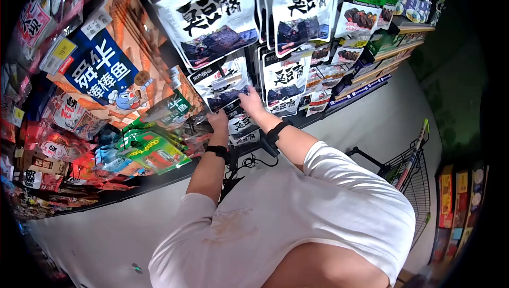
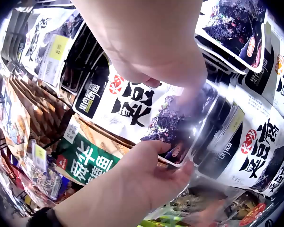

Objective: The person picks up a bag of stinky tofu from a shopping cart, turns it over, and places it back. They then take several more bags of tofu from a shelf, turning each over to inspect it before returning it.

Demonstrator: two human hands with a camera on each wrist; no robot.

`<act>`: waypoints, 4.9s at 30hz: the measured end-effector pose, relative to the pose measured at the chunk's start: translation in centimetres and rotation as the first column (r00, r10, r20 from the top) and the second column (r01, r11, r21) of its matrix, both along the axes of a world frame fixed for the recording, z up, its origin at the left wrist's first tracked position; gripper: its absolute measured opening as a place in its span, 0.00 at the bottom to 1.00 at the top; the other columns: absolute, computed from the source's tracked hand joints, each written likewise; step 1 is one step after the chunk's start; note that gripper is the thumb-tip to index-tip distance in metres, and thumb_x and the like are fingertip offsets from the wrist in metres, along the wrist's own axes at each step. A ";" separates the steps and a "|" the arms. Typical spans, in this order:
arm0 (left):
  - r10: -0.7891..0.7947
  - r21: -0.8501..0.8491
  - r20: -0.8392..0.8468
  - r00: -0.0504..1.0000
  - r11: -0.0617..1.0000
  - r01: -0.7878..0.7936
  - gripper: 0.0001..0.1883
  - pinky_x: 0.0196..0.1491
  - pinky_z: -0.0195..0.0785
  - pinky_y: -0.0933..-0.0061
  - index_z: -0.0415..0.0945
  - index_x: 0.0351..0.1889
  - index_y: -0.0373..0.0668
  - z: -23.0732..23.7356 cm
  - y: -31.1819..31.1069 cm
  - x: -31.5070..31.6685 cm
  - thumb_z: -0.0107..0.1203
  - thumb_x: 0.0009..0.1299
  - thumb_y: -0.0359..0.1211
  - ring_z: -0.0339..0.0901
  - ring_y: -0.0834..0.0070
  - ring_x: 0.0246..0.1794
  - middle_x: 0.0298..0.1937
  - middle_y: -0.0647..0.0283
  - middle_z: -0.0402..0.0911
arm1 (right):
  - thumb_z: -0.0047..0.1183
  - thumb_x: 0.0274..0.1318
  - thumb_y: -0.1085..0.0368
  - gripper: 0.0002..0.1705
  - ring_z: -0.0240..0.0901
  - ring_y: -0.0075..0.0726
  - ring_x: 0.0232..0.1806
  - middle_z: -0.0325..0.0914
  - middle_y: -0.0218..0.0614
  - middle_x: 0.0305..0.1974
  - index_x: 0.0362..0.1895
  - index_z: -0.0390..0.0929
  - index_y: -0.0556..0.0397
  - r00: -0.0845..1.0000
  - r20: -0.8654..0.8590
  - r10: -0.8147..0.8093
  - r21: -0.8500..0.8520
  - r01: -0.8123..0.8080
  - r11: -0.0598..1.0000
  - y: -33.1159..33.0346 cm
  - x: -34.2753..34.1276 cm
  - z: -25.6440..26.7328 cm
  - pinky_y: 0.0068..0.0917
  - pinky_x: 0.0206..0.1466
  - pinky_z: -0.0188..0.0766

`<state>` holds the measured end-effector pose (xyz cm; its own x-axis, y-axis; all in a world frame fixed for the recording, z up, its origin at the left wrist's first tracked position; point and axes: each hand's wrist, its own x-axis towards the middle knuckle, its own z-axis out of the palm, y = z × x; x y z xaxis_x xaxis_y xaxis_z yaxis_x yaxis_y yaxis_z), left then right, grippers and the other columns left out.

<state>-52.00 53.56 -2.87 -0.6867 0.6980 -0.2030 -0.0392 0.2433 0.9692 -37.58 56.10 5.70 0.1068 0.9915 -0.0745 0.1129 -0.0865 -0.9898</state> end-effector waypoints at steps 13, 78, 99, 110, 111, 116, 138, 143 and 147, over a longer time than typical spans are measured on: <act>-0.890 0.141 -0.151 0.431 0.412 0.900 0.14 0.30 0.66 0.83 0.73 0.47 0.33 17.5 -11.9 22.0 0.36 0.74 0.28 0.75 0.80 0.31 0.33 0.62 0.79 | 0.49 0.57 0.59 0.15 0.78 0.25 0.30 0.80 0.35 0.28 0.32 0.78 0.60 0.880 -0.127 0.457 -0.100 -0.470 0.877 -15.3 23.5 12.3 0.18 0.27 0.71; -0.931 0.821 0.349 0.105 0.358 0.445 0.28 0.59 0.65 0.56 0.59 0.63 0.33 36.5 -38.1 33.3 0.48 0.69 0.40 0.73 0.57 0.55 0.57 0.49 0.72 | 0.58 0.40 0.71 0.15 0.67 0.43 0.59 0.74 0.38 0.50 0.38 0.79 0.57 0.566 0.811 -0.148 0.554 -0.664 0.502 -51.3 42.6 28.8 0.33 0.54 0.71; -0.698 0.481 -0.078 0.712 0.599 0.640 0.13 0.49 0.66 0.76 0.73 0.50 0.36 36.6 -45.5 11.1 0.52 0.68 0.29 0.74 0.79 0.45 0.47 0.65 0.78 | 0.53 0.59 0.66 0.12 0.73 0.20 0.36 0.79 0.32 0.38 0.43 0.77 0.62 0.654 -0.392 0.647 0.442 -0.483 0.756 -36.7 19.5 28.4 0.20 0.40 0.70; -0.485 0.681 -0.270 0.832 0.514 0.521 0.10 0.44 0.69 0.78 0.74 0.46 0.31 40.2 -31.4 7.6 0.51 0.69 0.27 0.74 0.81 0.39 0.41 0.63 0.80 | 0.54 0.57 0.63 0.12 0.68 0.15 0.31 0.78 0.26 0.31 0.40 0.79 0.60 0.925 -0.022 0.380 0.531 -0.311 0.788 -28.4 15.2 33.0 0.18 0.34 0.66; -0.447 0.678 -0.289 0.847 0.529 0.511 0.11 0.44 0.68 0.78 0.73 0.47 0.31 40.3 -29.9 7.7 0.50 0.70 0.27 0.74 0.81 0.40 0.41 0.63 0.80 | 0.54 0.57 0.63 0.13 0.70 0.16 0.31 0.79 0.27 0.31 0.40 0.79 0.61 0.933 -0.030 0.358 0.546 -0.285 0.788 -26.9 15.1 33.1 0.19 0.35 0.67; -0.396 0.715 -0.359 0.845 0.466 0.522 0.19 0.56 0.65 0.74 0.64 0.60 0.29 41.7 -22.5 8.5 0.45 0.72 0.26 0.73 0.74 0.50 0.53 0.55 0.74 | 0.53 0.57 0.64 0.13 0.71 0.16 0.31 0.80 0.30 0.30 0.42 0.79 0.61 0.949 -0.120 0.291 0.646 -0.148 0.749 -19.9 14.2 33.4 0.20 0.35 0.69; 0.128 0.742 -0.309 0.942 0.652 0.155 0.13 0.46 0.72 0.69 0.67 0.52 0.34 48.1 -4.4 4.6 0.47 0.72 0.29 0.77 0.70 0.44 0.46 0.57 0.77 | 0.48 0.57 0.62 0.12 0.73 0.58 0.26 0.74 0.50 0.21 0.25 0.74 0.57 0.912 -0.034 0.409 0.743 -0.251 0.621 1.2 8.3 39.0 0.47 0.30 0.70; 0.203 0.722 -0.325 0.924 0.684 0.104 0.14 0.47 0.71 0.67 0.67 0.54 0.36 48.6 -4.8 2.7 0.48 0.71 0.30 0.77 0.69 0.45 0.48 0.56 0.76 | 0.48 0.57 0.63 0.13 0.73 0.57 0.25 0.74 0.50 0.20 0.23 0.72 0.57 0.889 -0.050 0.454 0.762 -0.260 0.593 2.0 7.5 39.6 0.46 0.29 0.70; 0.219 0.739 -0.354 0.909 0.661 0.128 0.15 0.47 0.71 0.68 0.66 0.54 0.36 49.0 -4.8 2.1 0.48 0.72 0.31 0.77 0.69 0.45 0.48 0.57 0.76 | 0.48 0.57 0.63 0.13 0.73 0.57 0.25 0.73 0.50 0.19 0.22 0.72 0.58 0.871 -0.044 0.490 0.761 -0.289 0.581 2.5 7.4 40.2 0.46 0.29 0.70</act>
<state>-49.88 48.76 46.11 -0.6153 0.4563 0.6427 0.3794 -0.5432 0.7490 -30.23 58.59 45.87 -0.2232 0.6770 0.7013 -0.2706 0.6481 -0.7118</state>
